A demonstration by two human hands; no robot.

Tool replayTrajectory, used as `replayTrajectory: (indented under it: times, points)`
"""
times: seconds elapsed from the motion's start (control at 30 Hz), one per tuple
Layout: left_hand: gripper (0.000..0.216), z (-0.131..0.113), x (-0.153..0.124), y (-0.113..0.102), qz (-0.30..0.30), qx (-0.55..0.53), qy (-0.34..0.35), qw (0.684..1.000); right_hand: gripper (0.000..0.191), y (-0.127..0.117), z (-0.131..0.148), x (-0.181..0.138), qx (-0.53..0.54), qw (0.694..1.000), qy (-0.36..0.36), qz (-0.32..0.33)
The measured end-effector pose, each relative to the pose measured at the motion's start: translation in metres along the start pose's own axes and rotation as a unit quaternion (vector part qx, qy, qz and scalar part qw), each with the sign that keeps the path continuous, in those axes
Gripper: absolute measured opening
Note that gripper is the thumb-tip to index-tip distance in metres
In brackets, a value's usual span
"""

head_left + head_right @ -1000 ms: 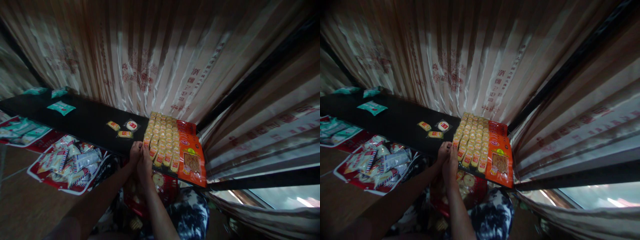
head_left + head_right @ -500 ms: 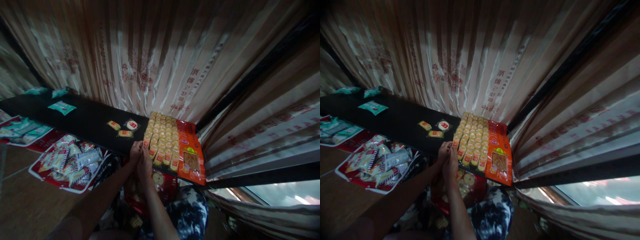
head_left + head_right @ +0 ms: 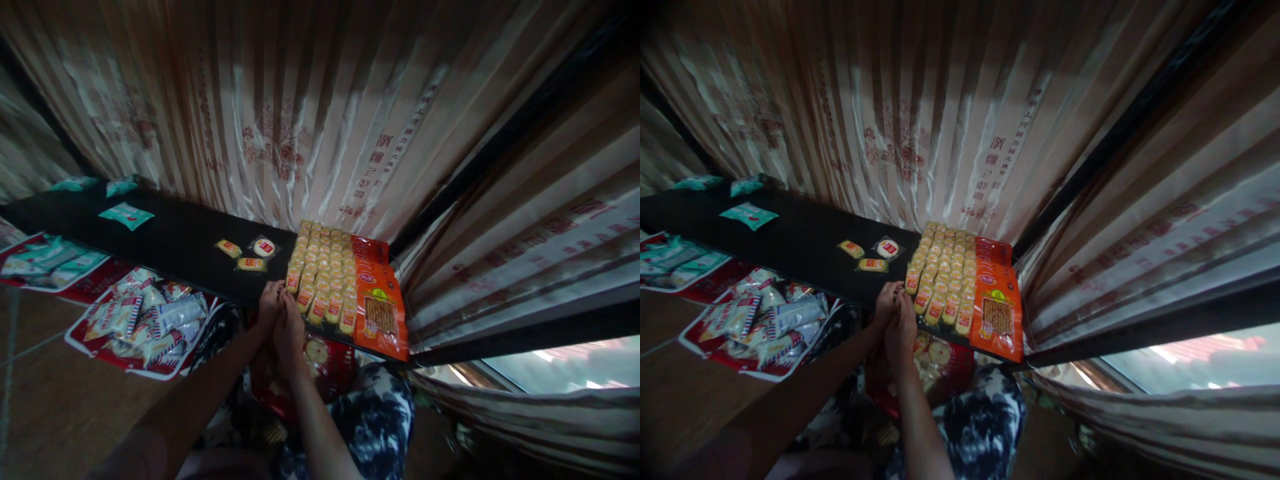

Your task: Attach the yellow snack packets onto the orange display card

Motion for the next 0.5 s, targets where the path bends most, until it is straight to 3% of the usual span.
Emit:
replayTrajectory:
  times: [0.5]
  points:
    - [0.026,0.004,-0.036,-0.016,0.004,0.031,0.024,0.999,0.039,-0.011,0.018,-0.022,0.025,0.998,0.041,0.032]
Point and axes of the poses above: each hand's wrist, its own x-axis towards the middle knuckle, its own y-axis out of the palm, z = x × y, the point moved 5 cm from there along x, towards the middle knuckle, and after that the axes turned 9 degrees about x, right-handed, at the moved point
